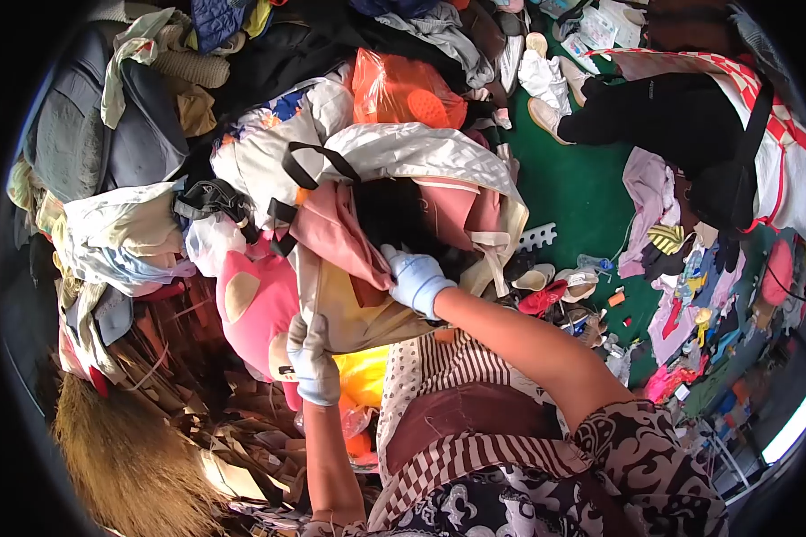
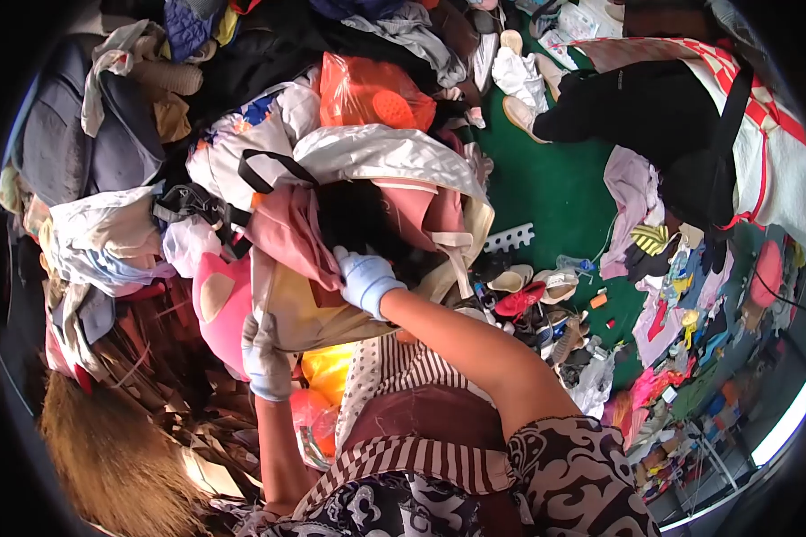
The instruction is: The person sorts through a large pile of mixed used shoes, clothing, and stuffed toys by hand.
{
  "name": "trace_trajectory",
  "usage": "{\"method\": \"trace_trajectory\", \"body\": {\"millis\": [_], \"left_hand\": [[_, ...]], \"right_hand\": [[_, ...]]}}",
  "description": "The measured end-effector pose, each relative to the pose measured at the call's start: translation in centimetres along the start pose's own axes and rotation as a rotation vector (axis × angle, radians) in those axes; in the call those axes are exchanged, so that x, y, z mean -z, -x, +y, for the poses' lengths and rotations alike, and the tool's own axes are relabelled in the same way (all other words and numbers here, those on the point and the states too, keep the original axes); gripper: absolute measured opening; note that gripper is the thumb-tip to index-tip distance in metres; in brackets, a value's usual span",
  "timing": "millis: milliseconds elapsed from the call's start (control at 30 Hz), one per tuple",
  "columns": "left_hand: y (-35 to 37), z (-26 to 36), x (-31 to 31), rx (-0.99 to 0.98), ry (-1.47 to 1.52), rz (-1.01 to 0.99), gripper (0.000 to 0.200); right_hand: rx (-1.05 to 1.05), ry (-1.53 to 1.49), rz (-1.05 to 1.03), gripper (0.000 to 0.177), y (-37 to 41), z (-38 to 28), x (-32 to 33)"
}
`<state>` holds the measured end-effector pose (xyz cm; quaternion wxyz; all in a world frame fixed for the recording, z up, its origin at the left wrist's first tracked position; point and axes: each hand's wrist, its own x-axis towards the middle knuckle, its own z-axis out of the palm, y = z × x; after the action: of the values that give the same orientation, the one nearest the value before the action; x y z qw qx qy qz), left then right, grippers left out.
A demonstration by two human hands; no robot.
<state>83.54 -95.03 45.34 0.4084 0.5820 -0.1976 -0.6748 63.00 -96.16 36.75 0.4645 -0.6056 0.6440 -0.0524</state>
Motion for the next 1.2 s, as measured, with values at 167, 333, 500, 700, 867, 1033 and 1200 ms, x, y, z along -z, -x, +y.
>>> {"method": "trace_trajectory", "body": {"millis": [167, 333, 500, 700, 867, 1033, 1200], "left_hand": [[-0.8, 0.9, 7.4, 0.037, 0.209, 0.197, 0.030], [-6.5, -3.6, 3.7, 0.438, -0.289, -0.110, 0.033], [-1.7, 1.4, -1.0, 0.140, -0.273, -0.130, 0.043], [-3.1, 0.7, 1.7, -0.073, -0.250, -0.052, 0.051], [-4.4, -2.3, 0.9, -0.159, -0.524, 0.044, 0.048], [-5.8, 0.1, -0.3, -0.153, -0.417, 0.163, 0.047], [-6.8, -1.7, 1.1, -0.028, -0.270, 0.258, 0.019]], "right_hand": [[-0.173, -0.174, 0.004, 0.043, -1.5, 6.3, 4.4], [-0.066, -0.019, -0.302, 0.030, 1.6, 1.0, -2.4], [-0.138, -0.090, -0.120, 0.034, -1.2, 1.5, -0.6], [-0.287, -0.019, -0.054, 0.026, -8.6, 7.4, 0.0], [-0.783, -0.041, 0.016, 0.027, -9.1, -3.7, -17.8], [0.066, -0.469, -0.084, 0.050, -2.7, 3.6, -5.1], [-0.614, -0.019, 0.697, 0.073, -1.8, 15.7, 1.3]]}}
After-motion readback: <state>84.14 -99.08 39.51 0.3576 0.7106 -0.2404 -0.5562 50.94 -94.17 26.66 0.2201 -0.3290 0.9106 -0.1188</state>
